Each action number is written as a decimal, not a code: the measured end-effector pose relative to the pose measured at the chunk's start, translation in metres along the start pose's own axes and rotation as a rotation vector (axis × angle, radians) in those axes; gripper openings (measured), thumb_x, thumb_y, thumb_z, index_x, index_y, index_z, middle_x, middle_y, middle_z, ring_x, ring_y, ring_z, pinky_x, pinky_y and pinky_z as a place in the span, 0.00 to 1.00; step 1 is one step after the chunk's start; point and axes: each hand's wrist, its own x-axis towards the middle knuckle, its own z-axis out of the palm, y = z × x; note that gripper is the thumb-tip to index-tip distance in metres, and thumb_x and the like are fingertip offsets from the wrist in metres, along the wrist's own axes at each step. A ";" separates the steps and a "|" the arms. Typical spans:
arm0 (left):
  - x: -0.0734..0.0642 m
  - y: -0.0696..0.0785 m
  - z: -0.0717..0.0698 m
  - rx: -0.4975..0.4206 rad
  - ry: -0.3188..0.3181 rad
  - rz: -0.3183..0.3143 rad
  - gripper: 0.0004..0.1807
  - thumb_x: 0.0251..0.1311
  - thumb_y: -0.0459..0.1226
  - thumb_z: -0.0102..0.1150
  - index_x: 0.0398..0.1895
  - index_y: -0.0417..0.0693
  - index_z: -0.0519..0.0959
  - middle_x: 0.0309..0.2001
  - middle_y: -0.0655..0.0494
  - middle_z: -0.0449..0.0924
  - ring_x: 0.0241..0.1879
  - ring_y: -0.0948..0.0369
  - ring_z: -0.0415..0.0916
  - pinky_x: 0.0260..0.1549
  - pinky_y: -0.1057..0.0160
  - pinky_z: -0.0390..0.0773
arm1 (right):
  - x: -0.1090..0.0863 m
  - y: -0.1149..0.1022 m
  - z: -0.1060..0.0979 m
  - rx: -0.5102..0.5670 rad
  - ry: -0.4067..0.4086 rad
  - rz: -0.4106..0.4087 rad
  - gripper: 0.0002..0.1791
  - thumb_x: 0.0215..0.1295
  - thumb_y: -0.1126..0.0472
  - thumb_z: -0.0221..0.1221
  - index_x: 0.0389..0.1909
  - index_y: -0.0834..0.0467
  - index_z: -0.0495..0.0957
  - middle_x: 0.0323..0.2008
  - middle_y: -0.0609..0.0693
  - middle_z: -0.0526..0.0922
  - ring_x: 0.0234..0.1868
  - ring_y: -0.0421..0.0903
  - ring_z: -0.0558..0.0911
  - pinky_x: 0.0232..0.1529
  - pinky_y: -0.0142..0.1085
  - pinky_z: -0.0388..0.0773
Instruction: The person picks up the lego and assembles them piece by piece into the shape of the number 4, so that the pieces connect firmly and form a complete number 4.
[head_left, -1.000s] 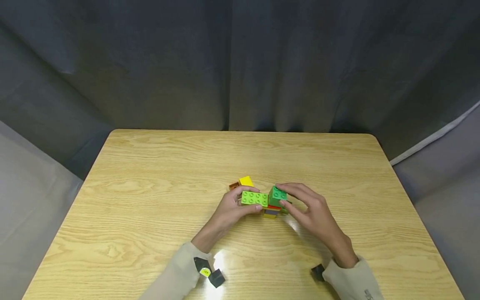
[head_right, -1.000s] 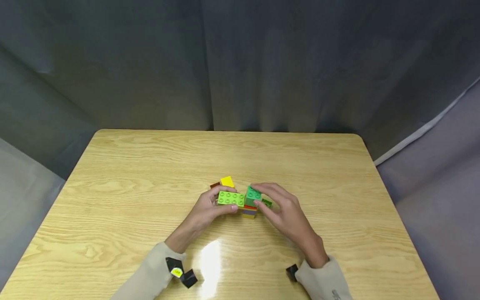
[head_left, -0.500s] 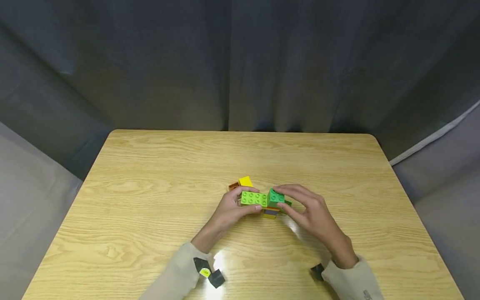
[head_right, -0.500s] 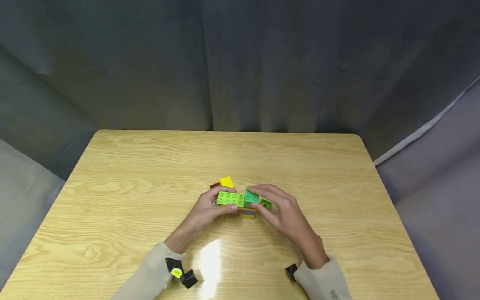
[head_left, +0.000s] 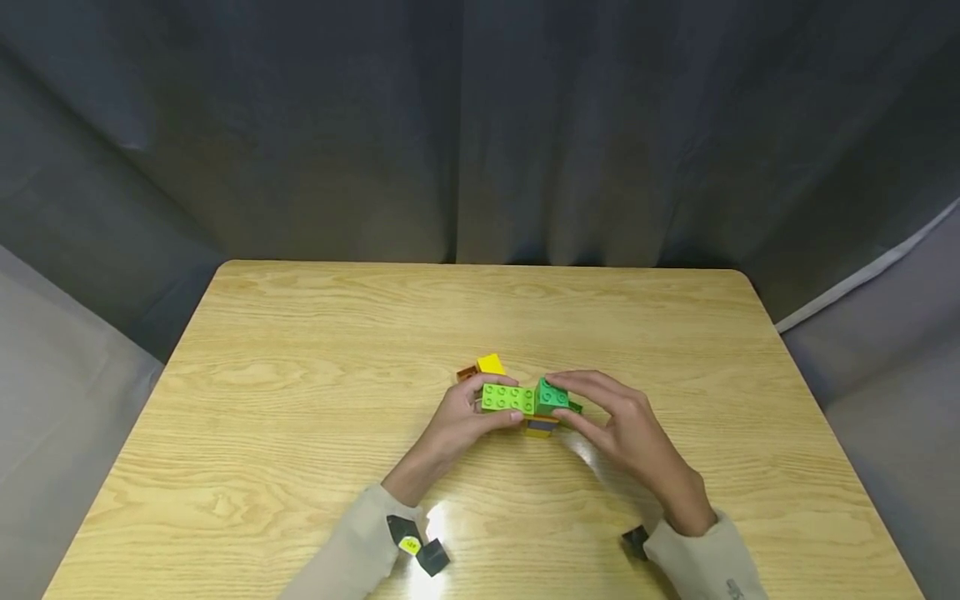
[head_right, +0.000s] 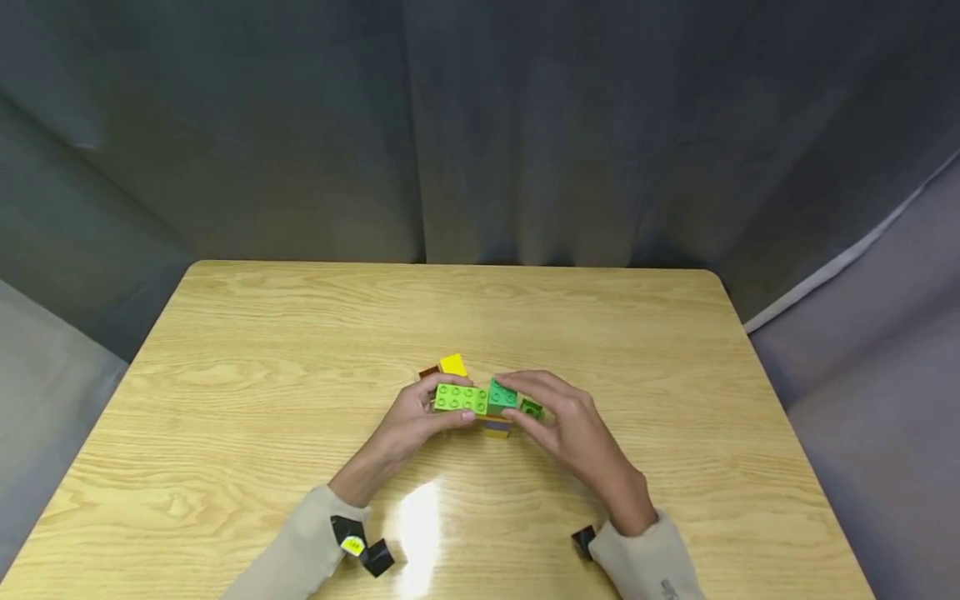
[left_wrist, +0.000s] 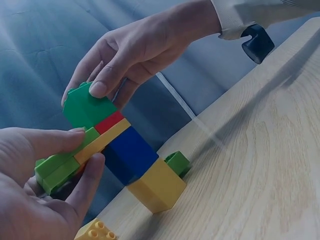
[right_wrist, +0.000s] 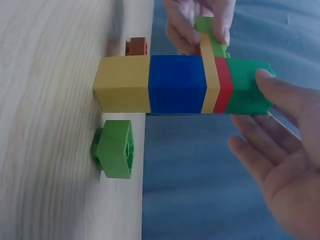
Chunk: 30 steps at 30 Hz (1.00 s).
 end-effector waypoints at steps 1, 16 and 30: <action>0.000 0.000 0.000 0.000 0.002 -0.002 0.27 0.63 0.31 0.71 0.64 0.33 0.75 0.59 0.44 0.76 0.50 0.58 0.82 0.47 0.64 0.83 | 0.000 0.002 -0.001 0.002 -0.010 0.002 0.33 0.55 0.70 0.76 0.64 0.57 0.82 0.59 0.51 0.85 0.57 0.53 0.84 0.59 0.30 0.78; 0.001 0.001 0.002 -0.009 0.017 -0.019 0.28 0.63 0.30 0.71 0.65 0.32 0.74 0.58 0.43 0.77 0.52 0.56 0.82 0.49 0.62 0.83 | -0.015 0.039 0.011 -0.048 -0.306 0.417 0.29 0.68 0.64 0.69 0.66 0.69 0.74 0.58 0.65 0.82 0.56 0.60 0.84 0.54 0.53 0.83; 0.001 0.001 0.000 -0.018 0.017 -0.026 0.28 0.63 0.30 0.70 0.65 0.32 0.74 0.57 0.43 0.78 0.50 0.56 0.83 0.48 0.62 0.84 | -0.013 0.038 0.021 -0.112 -0.341 0.397 0.26 0.65 0.65 0.72 0.62 0.67 0.78 0.50 0.56 0.84 0.46 0.48 0.82 0.46 0.46 0.82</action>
